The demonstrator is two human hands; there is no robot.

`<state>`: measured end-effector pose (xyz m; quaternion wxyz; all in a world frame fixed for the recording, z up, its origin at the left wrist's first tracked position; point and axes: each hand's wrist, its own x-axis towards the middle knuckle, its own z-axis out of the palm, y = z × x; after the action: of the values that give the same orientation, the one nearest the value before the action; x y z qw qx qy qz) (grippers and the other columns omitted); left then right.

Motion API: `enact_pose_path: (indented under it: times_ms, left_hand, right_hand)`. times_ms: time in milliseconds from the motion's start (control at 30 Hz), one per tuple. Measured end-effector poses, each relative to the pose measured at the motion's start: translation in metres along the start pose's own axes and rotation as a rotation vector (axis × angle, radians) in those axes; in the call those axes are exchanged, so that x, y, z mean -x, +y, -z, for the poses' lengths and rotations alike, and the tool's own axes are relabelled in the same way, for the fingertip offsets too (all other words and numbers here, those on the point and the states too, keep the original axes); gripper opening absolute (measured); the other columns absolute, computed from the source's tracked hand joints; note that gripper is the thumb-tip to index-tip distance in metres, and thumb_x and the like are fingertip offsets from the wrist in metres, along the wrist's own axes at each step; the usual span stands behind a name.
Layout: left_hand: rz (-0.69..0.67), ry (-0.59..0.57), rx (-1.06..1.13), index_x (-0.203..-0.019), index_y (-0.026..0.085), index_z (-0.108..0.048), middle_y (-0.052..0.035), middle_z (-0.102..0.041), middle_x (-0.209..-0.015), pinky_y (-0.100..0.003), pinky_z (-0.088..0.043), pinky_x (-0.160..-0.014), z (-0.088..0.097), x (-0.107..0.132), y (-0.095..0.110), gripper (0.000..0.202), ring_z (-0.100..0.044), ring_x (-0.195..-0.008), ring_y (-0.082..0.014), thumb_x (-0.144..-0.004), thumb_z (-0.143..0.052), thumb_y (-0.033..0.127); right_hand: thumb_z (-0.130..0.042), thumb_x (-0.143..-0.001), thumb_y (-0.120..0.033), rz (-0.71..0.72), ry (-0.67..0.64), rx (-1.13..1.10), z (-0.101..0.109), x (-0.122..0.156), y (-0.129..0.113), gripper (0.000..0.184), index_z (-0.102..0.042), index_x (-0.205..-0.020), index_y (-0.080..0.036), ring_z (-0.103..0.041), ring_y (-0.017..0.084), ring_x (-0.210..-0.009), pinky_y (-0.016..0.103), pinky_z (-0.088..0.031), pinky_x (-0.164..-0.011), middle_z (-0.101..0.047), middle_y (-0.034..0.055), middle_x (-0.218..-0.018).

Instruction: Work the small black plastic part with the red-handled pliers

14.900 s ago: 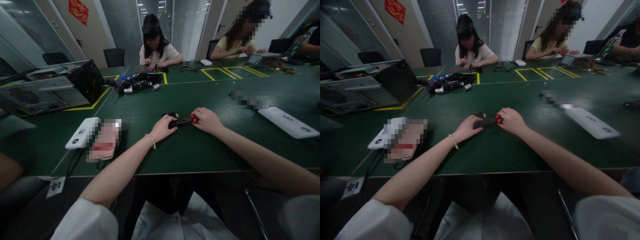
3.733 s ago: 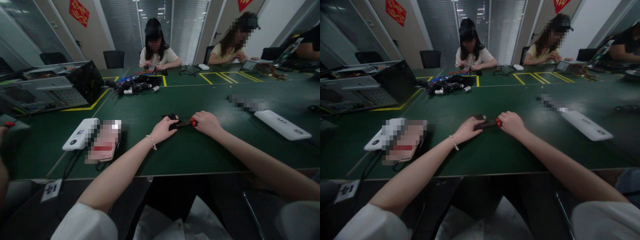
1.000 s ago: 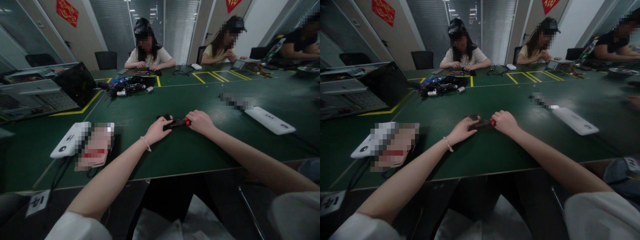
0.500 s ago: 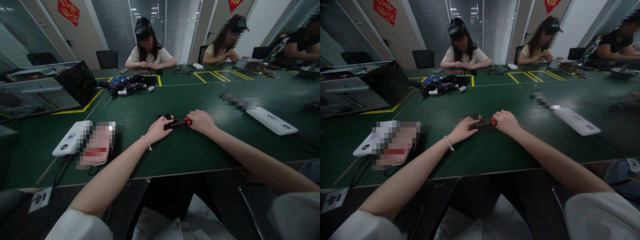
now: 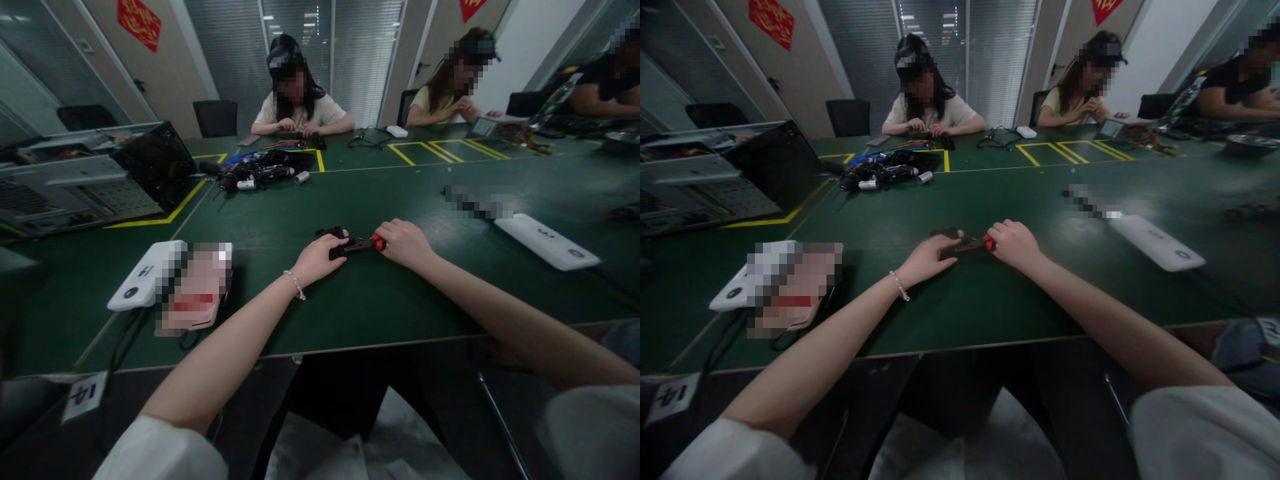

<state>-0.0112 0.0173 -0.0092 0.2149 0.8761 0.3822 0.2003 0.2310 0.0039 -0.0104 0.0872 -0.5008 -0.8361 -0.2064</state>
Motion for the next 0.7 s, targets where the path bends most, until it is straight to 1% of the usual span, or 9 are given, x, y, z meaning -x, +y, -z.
enact_pose_path:
  times_ms: [133,300,433,700]
  left_hand:
    - [0.018,-0.007,0.004,-0.126,0.022,-0.055,-0.0072,-0.058,-0.124,-0.04,-0.046,-0.095,0.0008,-0.0002,0.0011,0.044,-0.057,-0.109,-0.0216,-0.082,-0.061,0.025]
    - [0.019,-0.006,0.007,-0.125,0.02,-0.055,-0.0071,-0.058,-0.124,-0.038,-0.045,-0.096,0.0016,0.0002,0.0034,0.044,-0.057,-0.108,-0.0213,-0.082,-0.06,0.024]
    - [0.017,-0.008,0.015,-0.126,0.021,-0.055,-0.0062,-0.058,-0.124,-0.037,-0.045,-0.096,0.0013,0.0007,0.0031,0.043,-0.057,-0.109,-0.0211,-0.083,-0.06,0.024]
    - [0.025,-0.013,0.008,-0.126,0.02,-0.055,-0.0066,-0.057,-0.124,-0.038,-0.045,-0.096,0.0017,0.0012,0.0024,0.043,-0.057,-0.107,-0.0216,-0.083,-0.059,0.027]
  right_hand:
    - [-0.047,-0.077,-0.016,0.006,-0.011,-0.01,0.0015,-0.0004,0.0003,0.019,-0.064,-0.085,-0.012,-0.05,0.02,-0.074,0.03,-0.035,-0.064,-0.064,0.0107,-0.085]
    - [-0.048,-0.076,-0.014,0.007,-0.014,-0.021,0.0031,-0.0003,-0.0003,0.02,-0.065,-0.086,-0.011,-0.051,0.021,-0.075,0.031,-0.035,-0.065,-0.064,0.0117,-0.086]
    - [-0.046,-0.079,-0.016,0.012,-0.008,-0.017,0.0011,-0.0004,0.0001,0.02,-0.064,-0.087,-0.011,-0.051,0.021,-0.075,0.031,-0.035,-0.065,-0.064,0.0116,-0.086]
    - [-0.045,-0.078,-0.017,0.004,-0.02,-0.005,0.0002,0.0007,0.002,0.021,-0.063,-0.086,-0.012,-0.05,0.02,-0.075,0.03,-0.035,-0.065,-0.063,0.0108,-0.085]
